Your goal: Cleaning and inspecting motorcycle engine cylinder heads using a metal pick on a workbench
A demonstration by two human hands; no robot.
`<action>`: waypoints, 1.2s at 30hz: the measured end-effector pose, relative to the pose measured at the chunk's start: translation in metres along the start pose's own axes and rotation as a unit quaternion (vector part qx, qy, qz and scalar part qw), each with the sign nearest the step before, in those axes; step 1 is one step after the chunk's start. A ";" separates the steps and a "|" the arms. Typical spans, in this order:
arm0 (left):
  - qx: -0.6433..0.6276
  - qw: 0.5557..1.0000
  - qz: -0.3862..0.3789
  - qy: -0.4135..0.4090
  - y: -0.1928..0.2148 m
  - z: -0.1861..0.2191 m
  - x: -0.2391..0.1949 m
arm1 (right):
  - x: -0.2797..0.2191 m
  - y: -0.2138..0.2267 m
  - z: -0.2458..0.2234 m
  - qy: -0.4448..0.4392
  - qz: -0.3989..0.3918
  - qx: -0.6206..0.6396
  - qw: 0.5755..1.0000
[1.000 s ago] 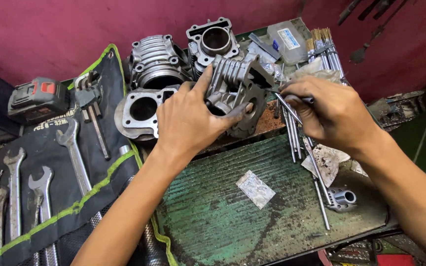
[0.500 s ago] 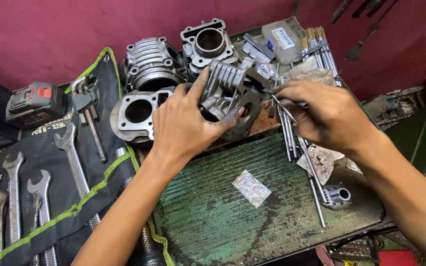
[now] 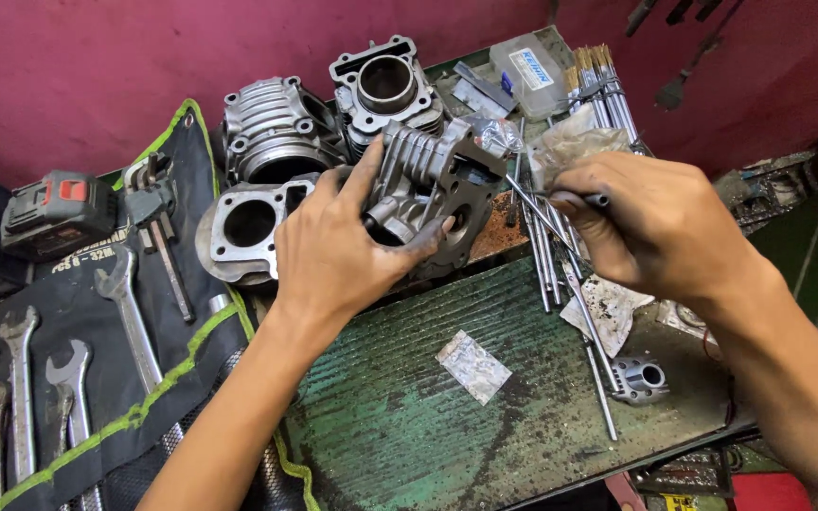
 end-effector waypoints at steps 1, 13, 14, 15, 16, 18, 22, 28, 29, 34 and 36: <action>0.001 1.000 0.000 0.000 0.000 0.000 0.001 | 0.000 0.000 -0.001 0.001 0.001 0.000 1.000; -0.013 0.999 0.029 -0.002 0.008 0.002 0.001 | 0.000 0.006 -0.007 0.023 0.029 0.030 0.999; -0.033 0.999 0.032 0.009 0.009 0.001 0.001 | 0.000 0.012 -0.008 0.028 0.054 0.020 0.998; -0.053 0.998 0.035 0.019 0.011 0.000 0.000 | 0.000 0.017 -0.009 0.032 0.079 0.010 0.996; -0.054 0.998 0.035 0.018 0.011 0.002 0.000 | 0.000 0.017 -0.010 0.031 0.079 0.009 0.996; -0.062 0.997 0.043 -0.003 0.017 0.009 0.001 | 0.002 0.021 -0.011 0.029 0.102 -0.016 0.994; -0.100 0.995 0.016 0.011 0.013 0.010 -0.002 | -0.005 -0.009 0.004 0.011 0.031 -0.043 0.999; -0.105 0.993 0.039 -0.048 0.016 0.025 -0.005 | 0.001 -0.030 0.009 -0.034 -0.029 -0.004 0.999; -0.139 0.989 0.023 -0.055 0.015 0.028 -0.005 | 0.000 -0.032 0.010 -0.041 -0.041 0.003 0.998; -0.204 0.978 -0.021 -0.032 0.012 0.033 -0.006 | -0.004 -0.040 0.013 -0.055 -0.094 -0.040 0.993; -0.203 0.979 -0.017 -0.027 0.011 0.033 -0.008 | -0.006 -0.043 0.011 -0.042 -0.111 -0.111 0.987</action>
Point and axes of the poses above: each hand's wrist, its own x-axis towards the middle knuckle, its own y-axis out of the back of the hand, z = x × y, the point moved 10 cm from there along x, towards the middle knuckle, and after that the axes turned 10 degrees about z, right-handed, at the moved point
